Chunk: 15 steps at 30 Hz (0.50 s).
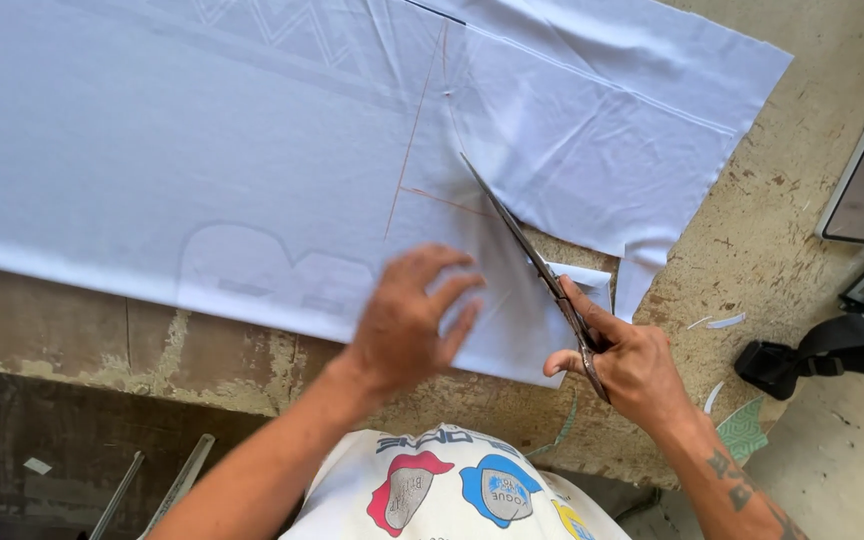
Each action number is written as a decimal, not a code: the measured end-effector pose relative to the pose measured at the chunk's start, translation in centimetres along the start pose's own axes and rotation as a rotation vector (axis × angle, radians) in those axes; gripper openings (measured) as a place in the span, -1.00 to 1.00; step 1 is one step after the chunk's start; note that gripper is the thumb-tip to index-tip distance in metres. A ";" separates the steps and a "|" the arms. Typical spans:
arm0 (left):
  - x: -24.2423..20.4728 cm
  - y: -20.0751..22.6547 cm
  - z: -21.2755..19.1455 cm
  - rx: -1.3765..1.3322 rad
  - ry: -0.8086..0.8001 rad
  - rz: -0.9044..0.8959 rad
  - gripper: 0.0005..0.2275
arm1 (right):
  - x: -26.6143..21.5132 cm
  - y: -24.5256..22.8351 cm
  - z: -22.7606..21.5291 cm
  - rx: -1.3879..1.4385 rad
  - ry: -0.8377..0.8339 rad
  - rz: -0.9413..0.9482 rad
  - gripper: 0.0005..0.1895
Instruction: The person uses a ruler and orange chalk to mark measurements on a piece of white fabric, then uses large shears to cut along the marked lines.
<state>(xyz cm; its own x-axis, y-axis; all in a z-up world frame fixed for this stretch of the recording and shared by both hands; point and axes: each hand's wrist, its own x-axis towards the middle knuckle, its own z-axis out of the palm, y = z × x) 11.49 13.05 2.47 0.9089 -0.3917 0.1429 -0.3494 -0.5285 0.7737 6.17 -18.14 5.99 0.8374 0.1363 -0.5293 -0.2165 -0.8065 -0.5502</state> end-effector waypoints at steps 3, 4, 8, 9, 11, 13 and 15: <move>2.2 -3.3 -2.2 0.381 0.010 0.057 -0.77 | -0.7 -0.2 0.8 0.050 0.050 0.032 0.06; 2.3 -3.8 -2.6 0.377 0.007 0.065 -0.77 | -1.0 -0.9 1.0 0.051 0.057 0.039 0.06; 2.8 -4.6 -4.2 0.499 -0.096 0.074 -0.74 | -1.0 -4.4 2.0 0.134 0.054 0.132 0.04; 2.9 -4.5 -4.6 0.516 -0.088 0.097 -0.70 | -0.9 -5.4 2.2 0.154 0.030 0.156 0.09; 2.8 -5.0 -4.1 0.461 -0.133 0.058 -0.69 | 0.4 -6.4 3.2 0.152 0.073 0.151 0.05; 2.4 -5.1 -4.0 0.404 -0.175 0.018 -0.68 | 0.8 -7.2 4.0 0.145 0.116 0.147 0.02; 2.8 -5.3 -4.4 0.387 -0.202 0.022 -0.66 | 1.5 -7.7 4.7 0.241 0.134 0.224 0.02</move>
<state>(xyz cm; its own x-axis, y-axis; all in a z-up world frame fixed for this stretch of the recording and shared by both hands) 16.91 18.02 1.48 0.8509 -0.5254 0.0038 -0.4631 -0.7466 0.4777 6.78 -8.98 6.40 0.8107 -0.1182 -0.5735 -0.5011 -0.6467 -0.5751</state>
